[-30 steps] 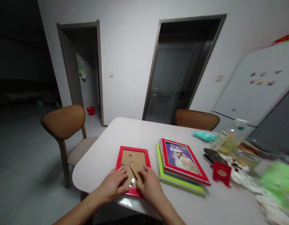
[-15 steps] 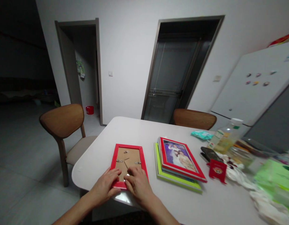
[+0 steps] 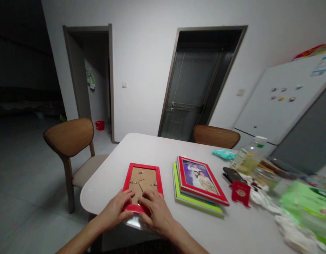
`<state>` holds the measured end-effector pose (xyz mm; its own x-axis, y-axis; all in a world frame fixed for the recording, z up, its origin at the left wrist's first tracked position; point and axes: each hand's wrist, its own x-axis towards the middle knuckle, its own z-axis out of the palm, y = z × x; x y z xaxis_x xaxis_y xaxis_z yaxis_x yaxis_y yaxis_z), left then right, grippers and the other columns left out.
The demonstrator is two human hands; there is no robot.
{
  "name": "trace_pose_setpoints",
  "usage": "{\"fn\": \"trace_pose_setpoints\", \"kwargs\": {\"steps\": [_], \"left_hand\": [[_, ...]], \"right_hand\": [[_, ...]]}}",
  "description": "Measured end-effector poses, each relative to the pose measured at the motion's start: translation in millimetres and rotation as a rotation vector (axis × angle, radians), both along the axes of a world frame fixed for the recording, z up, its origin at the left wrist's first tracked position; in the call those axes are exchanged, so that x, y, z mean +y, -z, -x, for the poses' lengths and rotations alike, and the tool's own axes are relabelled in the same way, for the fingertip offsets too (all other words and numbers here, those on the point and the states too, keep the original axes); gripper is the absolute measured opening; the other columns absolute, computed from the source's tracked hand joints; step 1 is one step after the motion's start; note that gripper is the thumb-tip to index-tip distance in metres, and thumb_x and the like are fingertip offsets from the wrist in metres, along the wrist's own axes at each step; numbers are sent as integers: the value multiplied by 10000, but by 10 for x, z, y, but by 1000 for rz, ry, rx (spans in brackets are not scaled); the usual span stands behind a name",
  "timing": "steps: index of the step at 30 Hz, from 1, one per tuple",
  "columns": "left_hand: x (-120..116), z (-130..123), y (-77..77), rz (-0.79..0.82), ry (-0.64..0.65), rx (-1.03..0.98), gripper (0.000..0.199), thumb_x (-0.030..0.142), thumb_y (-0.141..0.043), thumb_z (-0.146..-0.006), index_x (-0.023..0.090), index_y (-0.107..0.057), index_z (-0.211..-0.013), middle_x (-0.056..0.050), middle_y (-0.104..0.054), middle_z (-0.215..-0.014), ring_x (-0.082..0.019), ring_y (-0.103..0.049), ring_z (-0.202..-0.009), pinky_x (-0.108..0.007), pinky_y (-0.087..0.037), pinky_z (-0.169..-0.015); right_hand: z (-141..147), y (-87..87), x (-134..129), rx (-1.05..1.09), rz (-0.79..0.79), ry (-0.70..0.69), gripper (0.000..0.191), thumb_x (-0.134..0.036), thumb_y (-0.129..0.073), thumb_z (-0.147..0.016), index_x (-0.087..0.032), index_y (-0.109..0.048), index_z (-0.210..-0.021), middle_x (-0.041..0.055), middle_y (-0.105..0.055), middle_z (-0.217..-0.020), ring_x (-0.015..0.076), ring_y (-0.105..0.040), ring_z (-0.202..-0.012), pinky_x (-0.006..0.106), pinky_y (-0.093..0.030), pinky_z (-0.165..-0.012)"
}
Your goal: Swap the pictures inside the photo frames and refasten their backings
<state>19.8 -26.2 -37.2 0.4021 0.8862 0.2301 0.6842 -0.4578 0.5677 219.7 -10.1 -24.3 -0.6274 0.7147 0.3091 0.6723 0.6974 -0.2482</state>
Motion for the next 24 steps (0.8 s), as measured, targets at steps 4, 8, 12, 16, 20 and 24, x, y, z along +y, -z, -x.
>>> {"fn": "trace_pose_setpoints", "kwargs": {"steps": [4, 8, 12, 16, 20, 24], "left_hand": [[-10, 4, -49, 18, -9, -22, 503, 253, -635, -649, 146, -491, -1119, -113, -495, -1213, -217, -403, -1152, -384, -261, -1008], [-20, 11, -53, 22, -4, -50, 418, 245, -625, -649, 165, -533, -1050, -95, -506, -1204, -215, -405, -1150, -386, -256, -1010], [-15, 6, -26, 31, 0, -54, 376, 229, -622, -642, 164, -554, -1006, -96, -502, -1208, -214, -392, -1159, -375, -261, -1006], [-18, 0, -32, 29, -10, -81, 403, 212, -615, -635, 178, -541, -1030, -89, -494, -1216, -217, -387, -1163, -392, -259, -1004], [-33, 5, -55, 35, -11, -77, 387, 212, -616, -633, 169, -550, -1011, -96, -518, -1190, -222, -394, -1158, -394, -254, -1006], [-51, 6, -64, 28, -5, -65, 316, 207, -617, -630, 169, -574, -940, -91, -513, -1199, -215, -387, -1165, -379, -226, -1021]], "right_hand": [[-94, 20, 304, 34, -47, 332, 339, -238, -383, -787, -153, -527, -1083, 124, -485, -1100, 218, -433, -990, 332, -344, -831], [-148, 19, 472, -73, 28, 419, 274, -216, -364, -787, -172, -617, -881, 95, -524, -958, 186, -478, -867, 277, -353, -784], [-152, 2, 430, -93, 58, 389, 286, -221, -343, -804, -180, -621, -859, 79, -513, -937, 169, -469, -872, 248, -337, -777], [-154, -39, 345, -164, 75, 355, 353, -351, -305, -833, -182, -615, -846, 84, -515, -948, 173, -477, -835, 270, -333, -762], [-155, -45, 282, -219, 34, 372, 427, -492, -337, -794, -194, -559, -1003, 107, -479, -1104, 225, -465, -918, 328, -325, -773], [-40, -44, 289, -145, -34, 371, 364, -415, -345, -817, -201, -535, -1043, 104, -474, -1153, 242, -418, -1019, 346, -304, -818]]}}
